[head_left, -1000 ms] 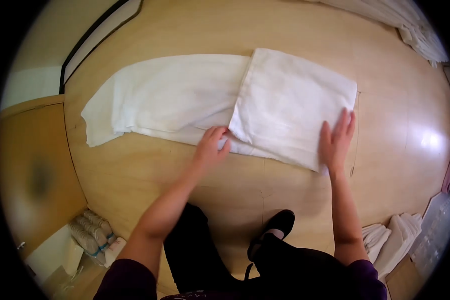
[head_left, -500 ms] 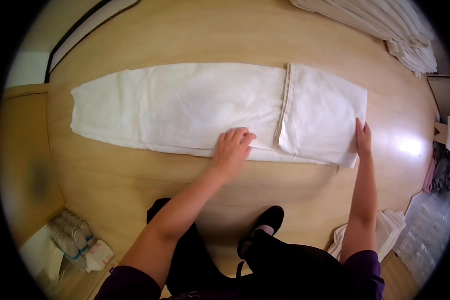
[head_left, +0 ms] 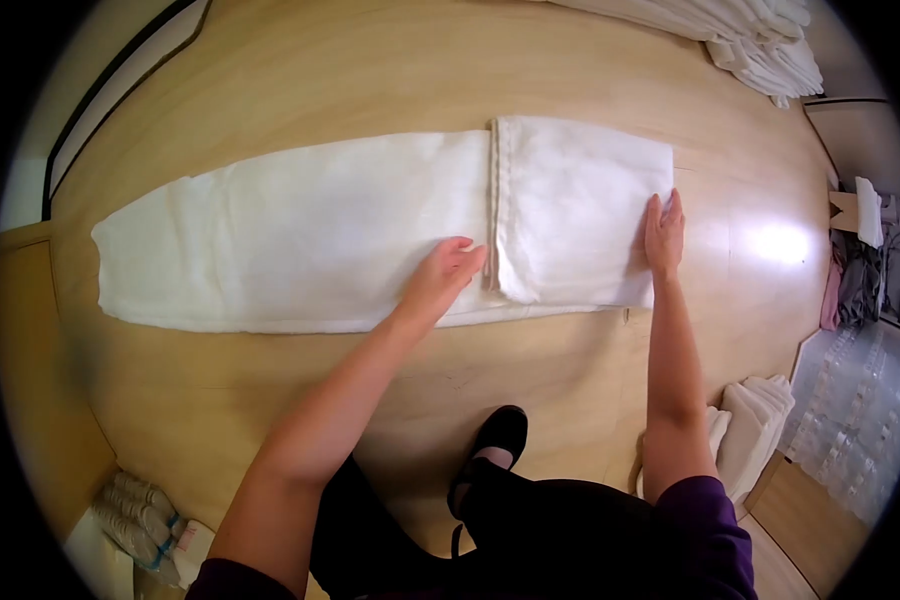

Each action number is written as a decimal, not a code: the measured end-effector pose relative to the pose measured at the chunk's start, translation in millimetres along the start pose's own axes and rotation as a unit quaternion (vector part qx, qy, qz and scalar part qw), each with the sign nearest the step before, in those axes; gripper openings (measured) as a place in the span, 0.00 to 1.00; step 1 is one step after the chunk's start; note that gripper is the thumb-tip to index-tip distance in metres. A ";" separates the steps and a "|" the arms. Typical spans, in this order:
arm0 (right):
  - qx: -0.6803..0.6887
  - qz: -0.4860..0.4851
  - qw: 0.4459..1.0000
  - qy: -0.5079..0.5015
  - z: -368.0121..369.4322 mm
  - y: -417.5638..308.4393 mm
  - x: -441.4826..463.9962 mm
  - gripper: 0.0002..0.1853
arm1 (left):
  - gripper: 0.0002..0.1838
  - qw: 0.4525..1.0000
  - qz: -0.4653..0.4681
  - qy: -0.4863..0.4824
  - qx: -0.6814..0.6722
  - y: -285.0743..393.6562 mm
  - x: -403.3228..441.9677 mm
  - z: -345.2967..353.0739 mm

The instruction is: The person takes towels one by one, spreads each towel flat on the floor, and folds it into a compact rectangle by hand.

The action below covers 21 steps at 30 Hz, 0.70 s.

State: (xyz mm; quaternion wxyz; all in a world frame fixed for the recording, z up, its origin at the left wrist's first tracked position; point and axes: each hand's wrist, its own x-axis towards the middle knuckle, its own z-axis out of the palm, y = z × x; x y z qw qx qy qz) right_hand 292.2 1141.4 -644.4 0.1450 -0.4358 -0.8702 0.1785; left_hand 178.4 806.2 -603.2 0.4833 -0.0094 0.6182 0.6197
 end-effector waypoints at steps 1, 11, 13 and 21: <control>-0.018 0.025 0.999 -0.018 -2.0 2.3 4.2 0.29 | 0.20 0.999 -0.051 -0.018 0.008 5.3 12.9 10.7; 0.101 0.063 0.991 -0.053 -20.0 52.7 38.9 0.23 | 0.18 0.989 -0.033 0.024 0.145 -34.0 28.9 68.7; 0.040 0.030 0.999 -0.004 -14.1 60.0 27.4 0.22 | 0.16 0.980 -0.059 0.019 0.188 -30.7 22.1 70.6; -0.146 -0.287 0.939 -0.118 19.1 -76.0 -86.9 0.31 | 0.20 0.757 0.411 0.080 0.502 47.2 70.1 45.7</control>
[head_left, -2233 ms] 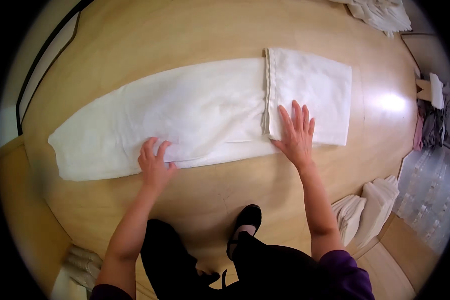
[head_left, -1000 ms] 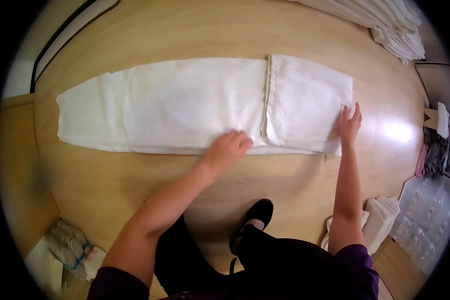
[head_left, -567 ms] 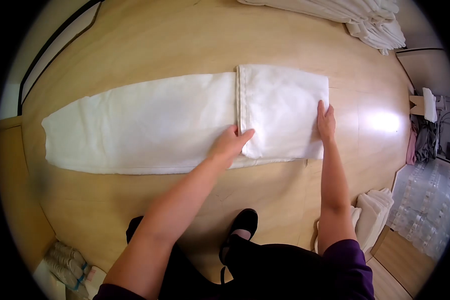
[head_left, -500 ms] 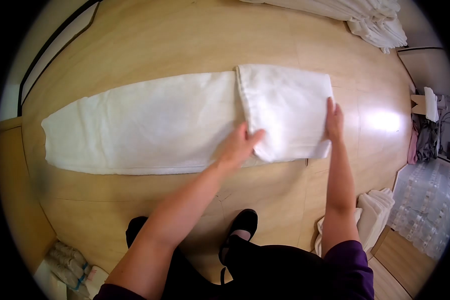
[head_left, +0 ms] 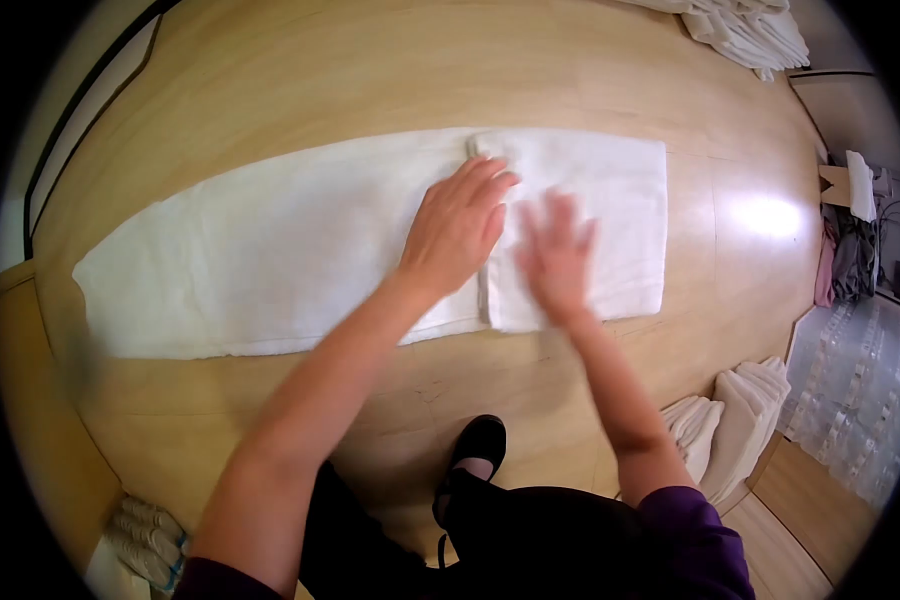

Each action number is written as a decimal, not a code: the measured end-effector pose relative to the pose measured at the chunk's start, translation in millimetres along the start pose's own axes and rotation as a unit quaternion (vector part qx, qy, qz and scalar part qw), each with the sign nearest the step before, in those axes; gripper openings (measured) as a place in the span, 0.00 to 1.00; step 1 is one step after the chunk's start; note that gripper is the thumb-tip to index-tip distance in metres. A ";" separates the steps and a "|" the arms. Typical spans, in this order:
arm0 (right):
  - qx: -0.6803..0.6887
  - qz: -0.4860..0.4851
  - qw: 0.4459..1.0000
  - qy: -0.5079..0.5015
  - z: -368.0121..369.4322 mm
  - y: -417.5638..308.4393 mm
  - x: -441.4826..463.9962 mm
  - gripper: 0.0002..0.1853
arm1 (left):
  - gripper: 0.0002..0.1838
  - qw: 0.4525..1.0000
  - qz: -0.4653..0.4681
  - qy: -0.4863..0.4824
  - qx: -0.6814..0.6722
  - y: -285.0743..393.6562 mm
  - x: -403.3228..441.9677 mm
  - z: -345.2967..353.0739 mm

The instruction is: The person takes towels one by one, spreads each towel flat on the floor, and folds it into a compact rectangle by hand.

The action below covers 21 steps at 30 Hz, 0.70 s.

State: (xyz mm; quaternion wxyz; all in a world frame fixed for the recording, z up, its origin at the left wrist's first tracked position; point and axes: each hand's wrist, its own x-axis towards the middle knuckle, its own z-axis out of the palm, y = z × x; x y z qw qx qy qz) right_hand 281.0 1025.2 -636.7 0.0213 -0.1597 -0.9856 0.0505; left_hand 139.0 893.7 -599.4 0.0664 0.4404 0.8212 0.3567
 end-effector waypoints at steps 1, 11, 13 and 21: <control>0.078 -0.038 0.996 0.017 7.2 -27.2 -7.6 0.32 | 0.23 0.993 0.043 -0.051 0.101 -7.2 10.6 7.0; 0.264 0.256 0.926 0.083 -2.4 182.8 11.5 0.31 | 0.31 0.966 -0.048 -0.138 0.213 -37.7 12.1 25.7; 0.467 0.322 0.822 -0.055 -42.0 168.8 0.3 0.31 | 0.31 0.972 -0.069 -0.102 0.202 -31.7 -17.2 23.9; 0.364 0.291 0.885 0.013 -118.4 171.3 -39.2 0.22 | 0.30 0.980 -0.011 -0.189 -0.056 13.6 -171.7 -18.6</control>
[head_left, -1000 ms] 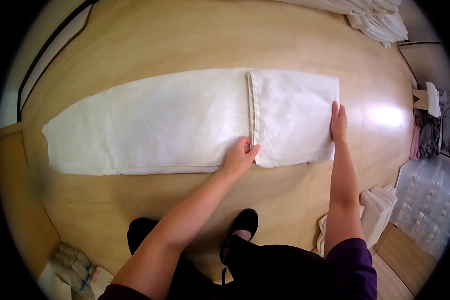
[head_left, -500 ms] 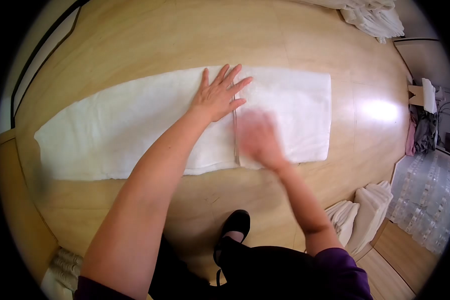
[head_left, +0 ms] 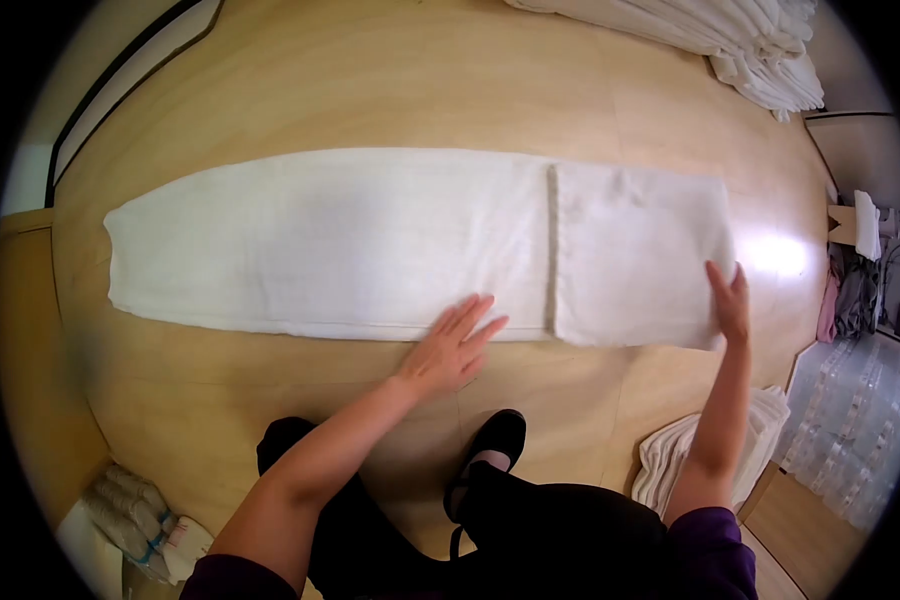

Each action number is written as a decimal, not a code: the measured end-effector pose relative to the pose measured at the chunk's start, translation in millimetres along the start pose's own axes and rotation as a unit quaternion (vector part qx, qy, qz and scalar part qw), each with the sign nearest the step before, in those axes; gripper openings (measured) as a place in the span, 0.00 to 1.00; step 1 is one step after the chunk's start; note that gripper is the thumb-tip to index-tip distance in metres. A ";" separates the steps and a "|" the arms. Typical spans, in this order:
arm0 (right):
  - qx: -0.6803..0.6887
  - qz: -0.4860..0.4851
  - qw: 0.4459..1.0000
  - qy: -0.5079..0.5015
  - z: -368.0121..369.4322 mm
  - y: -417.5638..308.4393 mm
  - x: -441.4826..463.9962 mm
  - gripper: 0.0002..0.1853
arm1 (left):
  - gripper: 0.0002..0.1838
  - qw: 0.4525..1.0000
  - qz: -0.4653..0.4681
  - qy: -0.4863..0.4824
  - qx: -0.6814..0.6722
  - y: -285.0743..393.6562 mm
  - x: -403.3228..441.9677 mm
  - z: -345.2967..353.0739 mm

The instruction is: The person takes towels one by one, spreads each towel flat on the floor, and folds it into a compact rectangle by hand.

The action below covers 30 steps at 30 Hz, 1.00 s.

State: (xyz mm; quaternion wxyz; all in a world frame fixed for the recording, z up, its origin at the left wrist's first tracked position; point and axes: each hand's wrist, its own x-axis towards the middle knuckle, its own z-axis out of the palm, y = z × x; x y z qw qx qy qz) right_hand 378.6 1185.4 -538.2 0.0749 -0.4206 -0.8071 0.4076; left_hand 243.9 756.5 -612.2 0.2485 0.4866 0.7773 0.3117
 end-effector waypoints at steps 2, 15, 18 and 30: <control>-0.112 -0.029 0.991 0.064 -27.7 -35.3 -14.0 0.24 | 0.28 0.990 0.005 0.039 -0.137 12.8 -6.2 -12.6; -0.128 -0.148 0.977 -0.079 125.9 -107.0 -58.7 0.34 | 0.32 0.890 -0.323 0.160 -0.279 -51.1 7.6 -74.0; 0.145 -0.042 0.982 -0.117 172.6 -62.7 -38.1 0.36 | 0.25 0.930 -0.252 0.235 -0.125 -74.7 -1.1 -80.7; -0.161 0.078 0.982 0.057 -12.2 37.5 50.0 0.46 | 0.31 0.776 -0.459 0.287 0.324 -224.2 -129.2 -129.7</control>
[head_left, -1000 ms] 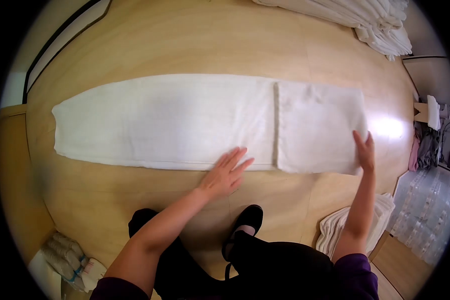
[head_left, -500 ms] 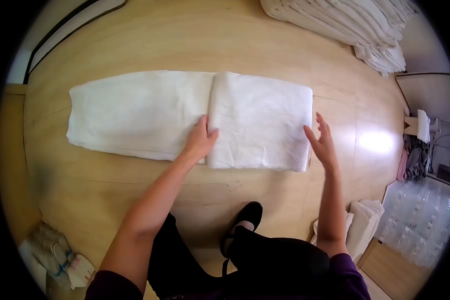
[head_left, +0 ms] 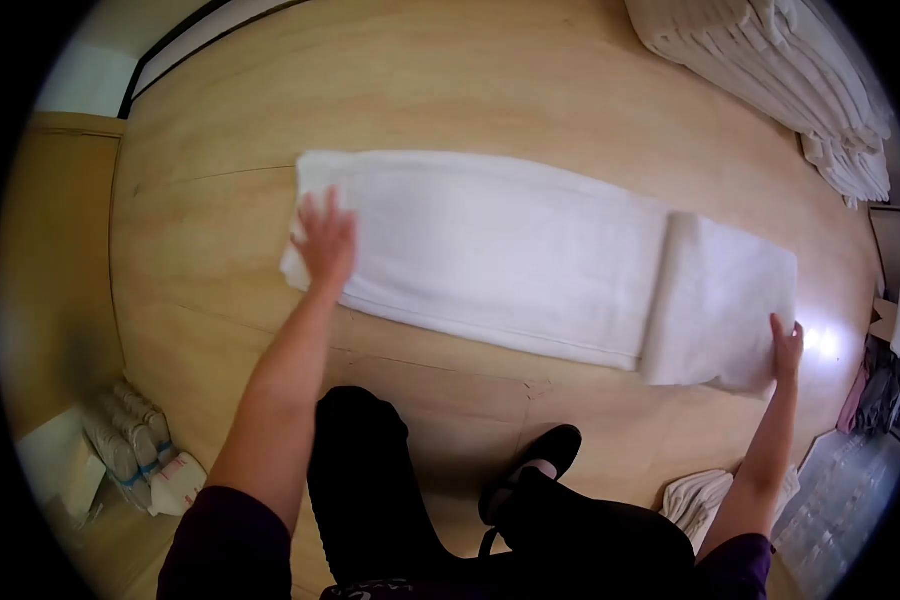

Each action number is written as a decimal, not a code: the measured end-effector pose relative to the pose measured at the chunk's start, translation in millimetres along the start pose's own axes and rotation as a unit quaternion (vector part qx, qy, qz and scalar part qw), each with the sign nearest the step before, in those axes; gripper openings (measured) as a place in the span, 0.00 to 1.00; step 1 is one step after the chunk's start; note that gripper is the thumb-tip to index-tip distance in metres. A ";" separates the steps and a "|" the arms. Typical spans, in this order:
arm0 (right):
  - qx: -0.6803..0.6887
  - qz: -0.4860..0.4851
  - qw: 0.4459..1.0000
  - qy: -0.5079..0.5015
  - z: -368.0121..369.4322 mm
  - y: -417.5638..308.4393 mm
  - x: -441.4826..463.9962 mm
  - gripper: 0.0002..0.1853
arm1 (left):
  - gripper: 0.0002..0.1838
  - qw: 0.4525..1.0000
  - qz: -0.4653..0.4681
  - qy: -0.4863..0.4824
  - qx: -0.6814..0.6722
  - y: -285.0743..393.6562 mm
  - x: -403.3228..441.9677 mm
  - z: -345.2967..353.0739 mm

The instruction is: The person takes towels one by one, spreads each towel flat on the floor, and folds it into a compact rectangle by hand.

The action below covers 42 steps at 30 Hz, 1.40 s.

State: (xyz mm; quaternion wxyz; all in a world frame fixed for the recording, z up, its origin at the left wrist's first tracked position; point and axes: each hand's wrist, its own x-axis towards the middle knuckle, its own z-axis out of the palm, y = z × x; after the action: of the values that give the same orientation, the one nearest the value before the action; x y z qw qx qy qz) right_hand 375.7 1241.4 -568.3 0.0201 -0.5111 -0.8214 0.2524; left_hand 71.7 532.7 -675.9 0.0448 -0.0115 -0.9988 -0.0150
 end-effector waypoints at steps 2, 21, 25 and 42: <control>-0.183 -0.053 0.969 0.154 3.5 31.9 22.3 0.40 | 0.31 0.992 -0.112 -0.062 -0.008 -21.8 -10.8 -5.9; 0.526 -0.019 0.608 -0.595 133.7 -178.1 -196.6 0.39 | 0.38 0.486 0.117 -0.574 -0.648 173.4 -21.5 -212.5; 0.528 0.122 0.702 -0.461 134.7 -97.1 -151.6 0.36 | 0.29 0.611 0.237 -0.520 -0.548 268.4 -41.9 -196.5; -0.152 -0.424 0.892 0.046 181.7 -169.8 -120.4 0.29 | 0.33 0.928 0.311 -0.112 -0.170 308.3 -112.7 -63.0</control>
State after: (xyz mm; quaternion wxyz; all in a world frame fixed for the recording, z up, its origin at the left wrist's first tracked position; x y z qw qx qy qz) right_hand 239.3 1008.1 -625.8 0.0851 -0.1222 -0.9865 0.0682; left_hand 196.9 836.5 -614.4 -0.0675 -0.3302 -0.9262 -0.1688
